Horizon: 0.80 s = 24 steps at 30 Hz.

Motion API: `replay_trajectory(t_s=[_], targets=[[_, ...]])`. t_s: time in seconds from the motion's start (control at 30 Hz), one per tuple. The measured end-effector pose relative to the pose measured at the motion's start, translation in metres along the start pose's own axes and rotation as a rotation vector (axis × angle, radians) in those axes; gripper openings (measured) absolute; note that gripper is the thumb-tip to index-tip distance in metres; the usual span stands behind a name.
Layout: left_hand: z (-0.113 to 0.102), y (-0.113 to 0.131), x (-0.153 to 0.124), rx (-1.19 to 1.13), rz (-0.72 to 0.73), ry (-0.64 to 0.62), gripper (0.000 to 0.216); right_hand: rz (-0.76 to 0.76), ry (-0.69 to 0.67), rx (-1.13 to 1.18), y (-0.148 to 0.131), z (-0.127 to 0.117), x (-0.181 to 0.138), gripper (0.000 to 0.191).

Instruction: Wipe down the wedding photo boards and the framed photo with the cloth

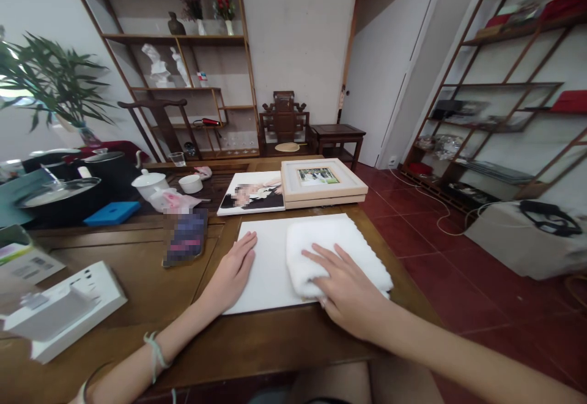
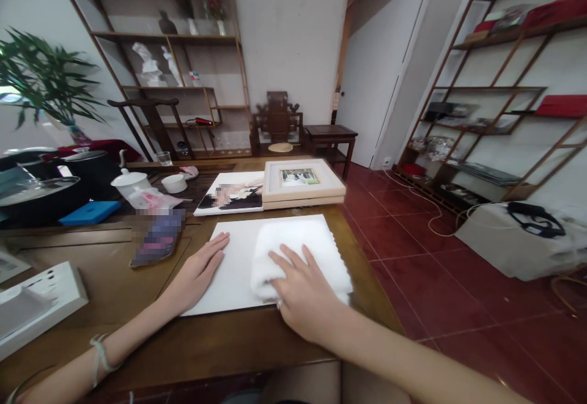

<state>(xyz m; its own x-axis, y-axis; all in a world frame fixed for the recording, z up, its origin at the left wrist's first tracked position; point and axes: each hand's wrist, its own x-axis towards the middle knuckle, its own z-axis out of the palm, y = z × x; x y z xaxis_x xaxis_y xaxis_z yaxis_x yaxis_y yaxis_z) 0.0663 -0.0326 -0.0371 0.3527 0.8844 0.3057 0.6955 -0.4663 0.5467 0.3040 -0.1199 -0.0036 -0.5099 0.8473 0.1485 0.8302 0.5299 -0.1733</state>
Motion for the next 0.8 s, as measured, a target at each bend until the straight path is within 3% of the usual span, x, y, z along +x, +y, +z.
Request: replay_trajectory(t_s=[0.23, 0.33, 0.6, 0.7, 0.8], targets=[[-0.001, 0.002, 0.0, 0.007, -0.01, -0.012, 0.046, -0.008, 0.025, -0.076, 0.017, 0.001, 0.065, 0.038], [0.0, 0.0, 0.0, 0.006, -0.017, -0.017, 0.048, -0.054, -0.002, -0.134, 0.006, 0.006, 0.059, 0.033], [0.001, -0.002, 0.001, -0.01, 0.003, -0.003, 0.045, -0.268, -0.053, -0.065, -0.041, 0.007, -0.001, 0.022], [0.001, -0.002, 0.0, -0.012, -0.001, -0.001, 0.046, -0.219, -0.03, -0.061, -0.037, 0.006, 0.011, 0.025], [0.001, -0.001, 0.0, -0.016, 0.01, 0.009, 0.044, -0.13, 0.001, -0.087, -0.022, 0.006, 0.044, 0.029]])
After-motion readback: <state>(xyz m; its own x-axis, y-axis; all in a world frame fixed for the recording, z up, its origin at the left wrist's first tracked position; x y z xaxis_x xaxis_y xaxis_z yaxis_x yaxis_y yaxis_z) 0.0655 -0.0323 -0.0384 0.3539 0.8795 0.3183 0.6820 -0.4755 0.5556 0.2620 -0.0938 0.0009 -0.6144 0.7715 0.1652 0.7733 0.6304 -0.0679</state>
